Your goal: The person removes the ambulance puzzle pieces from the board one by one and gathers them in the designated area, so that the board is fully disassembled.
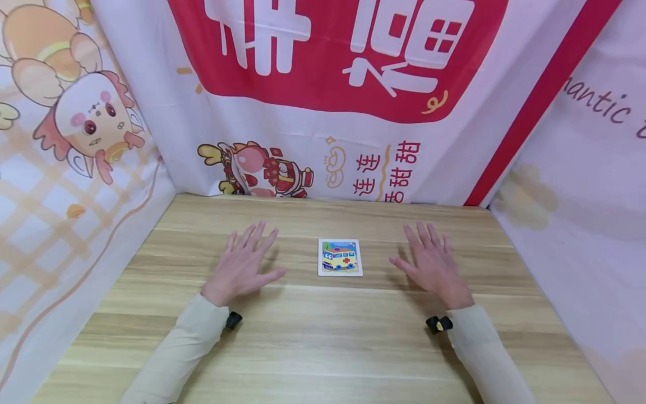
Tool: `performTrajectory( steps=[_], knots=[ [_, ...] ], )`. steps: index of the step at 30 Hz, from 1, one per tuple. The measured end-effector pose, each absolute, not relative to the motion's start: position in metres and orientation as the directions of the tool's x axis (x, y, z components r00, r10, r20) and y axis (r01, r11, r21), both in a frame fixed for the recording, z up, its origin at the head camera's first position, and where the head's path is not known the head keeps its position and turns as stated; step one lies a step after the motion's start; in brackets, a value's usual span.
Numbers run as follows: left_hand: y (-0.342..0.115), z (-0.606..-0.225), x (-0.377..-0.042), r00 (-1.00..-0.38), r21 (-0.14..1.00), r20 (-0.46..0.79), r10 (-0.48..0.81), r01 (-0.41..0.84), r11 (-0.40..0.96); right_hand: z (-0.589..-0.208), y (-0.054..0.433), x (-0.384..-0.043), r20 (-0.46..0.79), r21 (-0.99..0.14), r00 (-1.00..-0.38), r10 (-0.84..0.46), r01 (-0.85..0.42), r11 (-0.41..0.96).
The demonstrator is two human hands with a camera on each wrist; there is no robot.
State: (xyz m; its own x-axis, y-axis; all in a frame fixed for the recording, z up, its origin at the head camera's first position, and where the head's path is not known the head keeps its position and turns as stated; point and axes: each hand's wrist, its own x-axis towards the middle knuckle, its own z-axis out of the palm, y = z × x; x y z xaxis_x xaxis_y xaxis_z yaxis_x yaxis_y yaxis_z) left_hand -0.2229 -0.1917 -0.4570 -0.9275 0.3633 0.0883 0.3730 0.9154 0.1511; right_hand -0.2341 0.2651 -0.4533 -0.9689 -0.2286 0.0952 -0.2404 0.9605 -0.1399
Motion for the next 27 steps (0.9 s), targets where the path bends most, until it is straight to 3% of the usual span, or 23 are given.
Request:
performTrajectory(
  steps=[7,14,22,27],
  knots=[
    [-0.19,-0.459,-0.222,-0.913,0.194,0.102,0.396,0.409,0.892,-0.45,0.258,-0.229,0.094,-0.163,-0.959,-0.266,-0.278,0.947],
    [-0.177,-0.452,-0.235,-0.86,0.227,0.055,0.508,0.506,0.832,-0.447,0.243,-0.233,0.12,-0.175,-0.936,-0.331,-0.348,0.921],
    [-0.149,-0.453,-0.27,-0.814,0.461,-0.062,0.578,0.49,0.739,-0.44,0.216,-0.244,0.158,-0.246,-0.898,-0.41,-0.438,0.865],
    [-0.131,-0.454,-0.29,-0.804,0.531,-0.068,0.591,0.472,0.704,-0.437,0.188,-0.265,0.096,-0.268,-0.875,-0.474,-0.482,0.834]
  ],
)
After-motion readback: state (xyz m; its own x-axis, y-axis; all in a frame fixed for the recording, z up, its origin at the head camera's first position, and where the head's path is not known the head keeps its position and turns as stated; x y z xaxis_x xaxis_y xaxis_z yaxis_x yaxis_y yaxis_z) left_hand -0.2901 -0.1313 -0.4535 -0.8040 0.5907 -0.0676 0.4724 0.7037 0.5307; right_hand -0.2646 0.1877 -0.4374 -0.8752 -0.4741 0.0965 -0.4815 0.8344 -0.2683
